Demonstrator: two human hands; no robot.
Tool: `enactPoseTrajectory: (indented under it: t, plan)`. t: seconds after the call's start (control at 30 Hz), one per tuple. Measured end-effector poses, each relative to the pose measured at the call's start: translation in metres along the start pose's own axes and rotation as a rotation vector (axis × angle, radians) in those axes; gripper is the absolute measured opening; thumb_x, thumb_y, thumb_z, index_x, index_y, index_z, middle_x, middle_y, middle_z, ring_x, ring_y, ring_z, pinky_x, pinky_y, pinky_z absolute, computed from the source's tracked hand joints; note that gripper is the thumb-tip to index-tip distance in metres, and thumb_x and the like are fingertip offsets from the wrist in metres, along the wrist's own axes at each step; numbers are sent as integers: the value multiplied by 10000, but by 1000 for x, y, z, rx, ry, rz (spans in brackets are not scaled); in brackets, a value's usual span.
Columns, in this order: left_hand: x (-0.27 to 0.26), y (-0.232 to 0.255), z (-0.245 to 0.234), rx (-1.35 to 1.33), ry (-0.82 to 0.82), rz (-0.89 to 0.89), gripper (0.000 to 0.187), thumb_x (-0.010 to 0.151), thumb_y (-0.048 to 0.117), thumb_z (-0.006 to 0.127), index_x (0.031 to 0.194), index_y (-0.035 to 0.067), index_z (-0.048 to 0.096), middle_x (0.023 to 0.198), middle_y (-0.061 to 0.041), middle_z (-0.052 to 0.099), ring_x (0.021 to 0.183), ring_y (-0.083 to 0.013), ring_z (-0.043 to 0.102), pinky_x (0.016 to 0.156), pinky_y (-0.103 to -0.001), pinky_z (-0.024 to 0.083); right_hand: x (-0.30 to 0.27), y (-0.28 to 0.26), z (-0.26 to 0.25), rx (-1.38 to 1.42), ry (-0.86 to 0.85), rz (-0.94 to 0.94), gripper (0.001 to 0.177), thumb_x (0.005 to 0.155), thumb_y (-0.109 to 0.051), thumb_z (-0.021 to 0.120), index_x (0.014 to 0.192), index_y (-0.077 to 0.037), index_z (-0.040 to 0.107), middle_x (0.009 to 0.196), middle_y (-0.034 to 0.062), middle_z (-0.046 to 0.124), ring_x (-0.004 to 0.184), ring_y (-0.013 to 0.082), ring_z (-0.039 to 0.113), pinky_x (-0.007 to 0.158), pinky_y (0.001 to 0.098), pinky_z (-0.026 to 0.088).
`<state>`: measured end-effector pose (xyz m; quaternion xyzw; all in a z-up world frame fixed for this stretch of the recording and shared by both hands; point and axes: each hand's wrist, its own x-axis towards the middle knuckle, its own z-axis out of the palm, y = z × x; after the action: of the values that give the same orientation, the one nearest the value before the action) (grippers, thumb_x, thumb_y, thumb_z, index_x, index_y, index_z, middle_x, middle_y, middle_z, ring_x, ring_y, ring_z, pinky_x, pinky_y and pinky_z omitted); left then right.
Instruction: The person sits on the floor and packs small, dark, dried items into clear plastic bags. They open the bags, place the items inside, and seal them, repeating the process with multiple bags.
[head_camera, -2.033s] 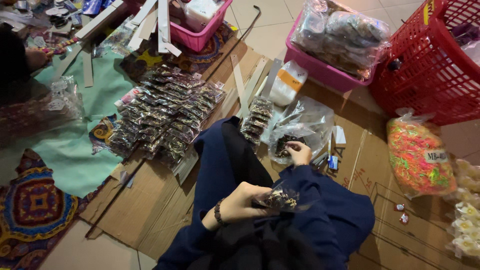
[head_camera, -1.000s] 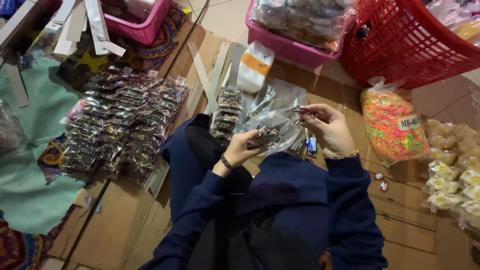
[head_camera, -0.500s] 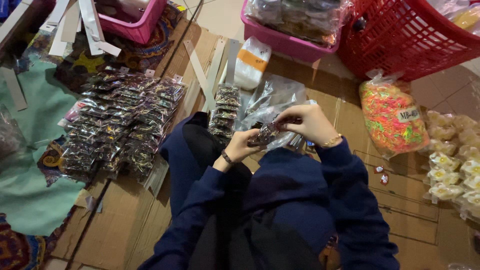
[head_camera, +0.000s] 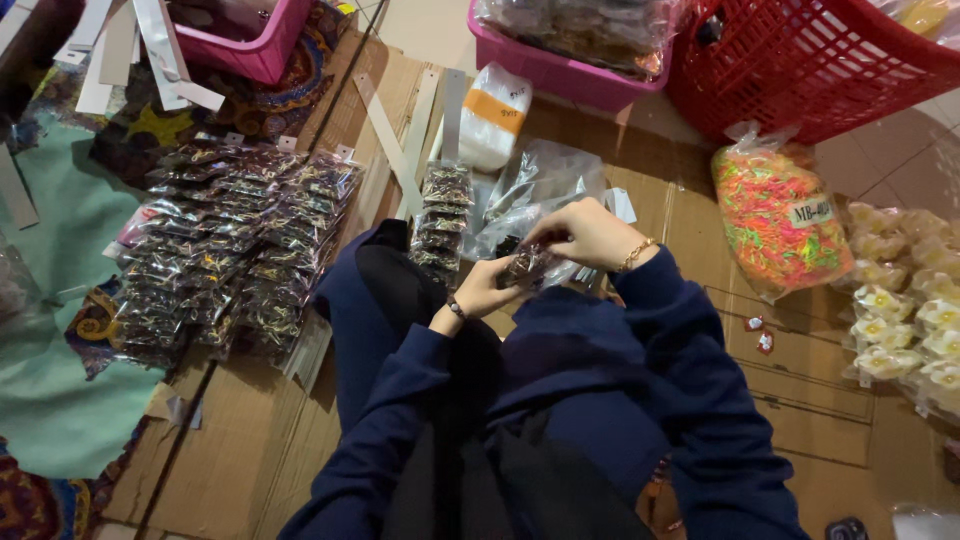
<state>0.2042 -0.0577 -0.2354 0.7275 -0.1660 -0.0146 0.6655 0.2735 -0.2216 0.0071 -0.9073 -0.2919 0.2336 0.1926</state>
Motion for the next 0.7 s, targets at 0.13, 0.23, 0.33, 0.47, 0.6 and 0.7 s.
enactPoseTrajectory:
  t: [0.13,0.23,0.33,0.47,0.6,0.7]
  plan:
    - [2,46,-9,-77,25,-47,338,757,207,897,1049,124,749,886,-113,771,892,-204,734,773,-348,568,-2,-5,-2,0,-1,-37,313,774,-81,687,1005,-261,797,911,20,807,952,302,753,890,437,591]
    - [-2,48,-4,-168,41,-77,377,708,243,950,1029,142,780,880,-85,787,881,-201,741,785,-338,571,-3,2,0,5,22,-45,357,739,-77,722,1023,-280,798,913,0,807,950,268,759,896,412,597]
    - [-5,56,-8,-204,27,-96,361,696,226,953,1001,133,785,875,-97,786,882,-202,740,778,-343,572,-19,-33,-19,58,2,-62,365,760,-48,713,1075,-218,788,954,64,809,977,303,757,902,443,595]
    - [-13,71,-8,-230,13,-82,362,704,115,936,1025,97,770,885,-116,780,873,-120,683,785,-317,569,-38,-57,-38,50,4,-98,403,771,-18,686,1135,-174,765,988,120,799,1008,365,735,918,493,580]
    - [-18,88,-16,-156,-116,35,307,739,24,793,1035,86,741,857,-111,762,834,-184,716,743,-374,563,-61,-75,-46,53,40,-229,313,854,-35,668,1139,-134,750,993,137,798,937,352,752,837,468,605]
    - [-25,137,-24,-162,-105,56,256,757,46,789,1004,59,720,840,-135,748,806,-189,691,729,-372,546,-80,-97,-52,98,86,-296,239,924,-85,645,1132,-117,759,987,120,806,869,284,772,795,396,621]
